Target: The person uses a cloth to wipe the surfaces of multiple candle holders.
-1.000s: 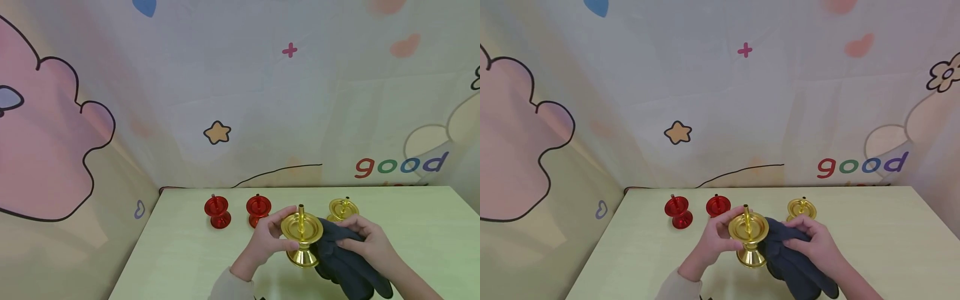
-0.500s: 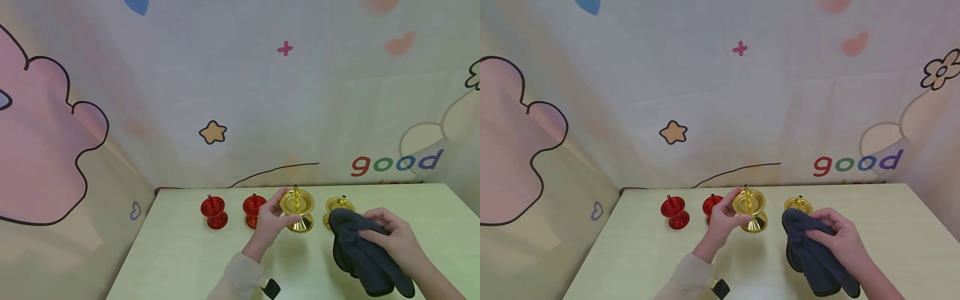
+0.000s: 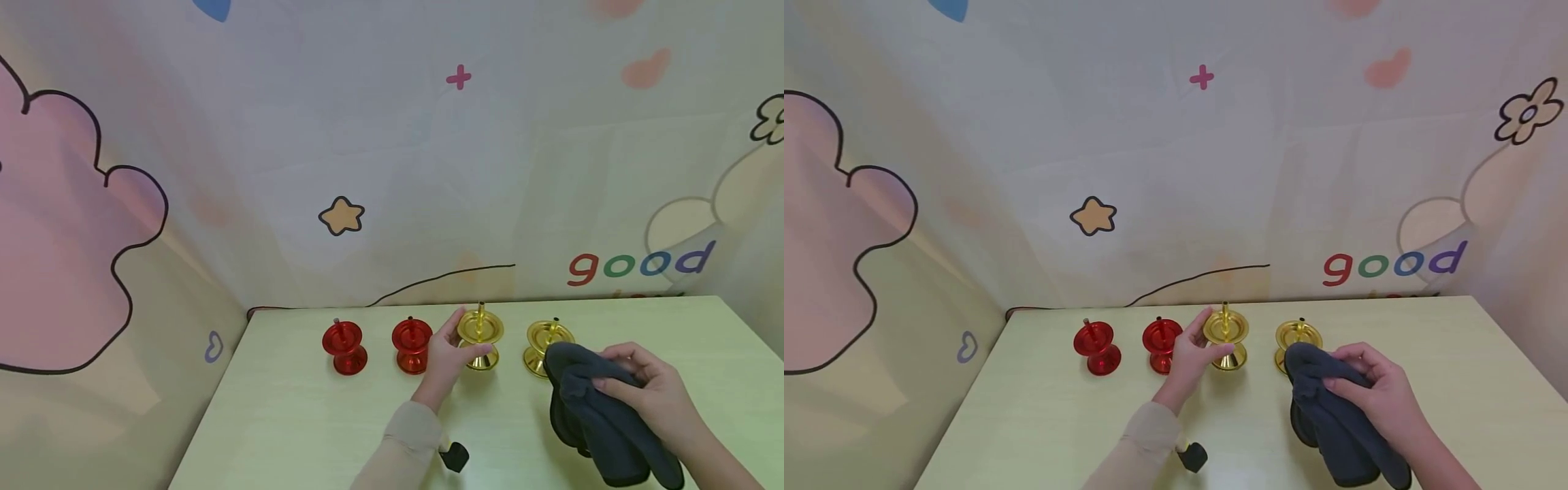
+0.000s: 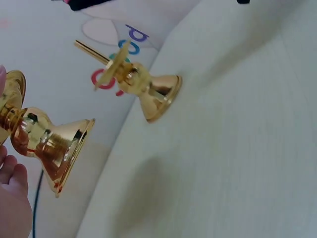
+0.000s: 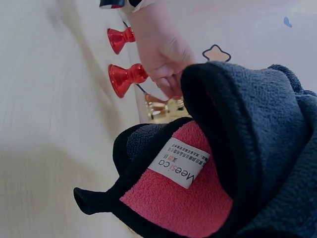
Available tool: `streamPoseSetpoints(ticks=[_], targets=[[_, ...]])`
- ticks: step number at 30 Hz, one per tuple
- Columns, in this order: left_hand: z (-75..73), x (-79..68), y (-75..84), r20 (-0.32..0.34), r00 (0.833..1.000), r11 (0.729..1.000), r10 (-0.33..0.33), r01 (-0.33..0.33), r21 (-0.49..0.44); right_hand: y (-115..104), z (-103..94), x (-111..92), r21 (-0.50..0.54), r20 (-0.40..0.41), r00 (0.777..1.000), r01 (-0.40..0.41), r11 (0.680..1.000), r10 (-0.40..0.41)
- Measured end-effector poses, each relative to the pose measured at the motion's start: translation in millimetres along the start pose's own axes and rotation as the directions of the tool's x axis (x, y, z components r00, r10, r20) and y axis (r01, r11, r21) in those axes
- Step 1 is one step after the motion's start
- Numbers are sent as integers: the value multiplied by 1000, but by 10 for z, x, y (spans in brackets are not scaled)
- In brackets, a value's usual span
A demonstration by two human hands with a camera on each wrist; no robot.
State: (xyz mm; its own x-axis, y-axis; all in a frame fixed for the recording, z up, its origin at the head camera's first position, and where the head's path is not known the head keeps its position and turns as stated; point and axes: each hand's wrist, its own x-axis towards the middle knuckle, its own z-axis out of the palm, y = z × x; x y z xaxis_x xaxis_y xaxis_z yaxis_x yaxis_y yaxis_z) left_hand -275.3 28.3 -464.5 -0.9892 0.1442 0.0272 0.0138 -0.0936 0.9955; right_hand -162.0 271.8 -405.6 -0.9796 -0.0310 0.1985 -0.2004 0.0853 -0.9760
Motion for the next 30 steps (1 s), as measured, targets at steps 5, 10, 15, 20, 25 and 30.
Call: streamPoseSetpoints(ticks=[5,10,15,20,25,30], targets=[[34,72,-158,-68,997,999,-30,31,13,11,-7,-10,-22,-10,1000,-10,1000,10],[52,122,-275,-102,994,999,-27,30,33,16,-14,-13,-62,-22,999,-24,998,23],[41,150,-361,-111,994,999,-16,22,50,31,-10,-15,-86,-27,999,-37,996,35],[41,142,-420,-106,994,998,-15,23,67,42,-10,-29,-117,-29,998,-52,992,49],[46,132,-482,-111,994,995,-14,24,93,34,-23,-31,-137,-37,997,-73,988,68],[32,126,-549,-107,994,996,-17,26,85,16,-43,-27,-186,-50,996,-87,979,79]])
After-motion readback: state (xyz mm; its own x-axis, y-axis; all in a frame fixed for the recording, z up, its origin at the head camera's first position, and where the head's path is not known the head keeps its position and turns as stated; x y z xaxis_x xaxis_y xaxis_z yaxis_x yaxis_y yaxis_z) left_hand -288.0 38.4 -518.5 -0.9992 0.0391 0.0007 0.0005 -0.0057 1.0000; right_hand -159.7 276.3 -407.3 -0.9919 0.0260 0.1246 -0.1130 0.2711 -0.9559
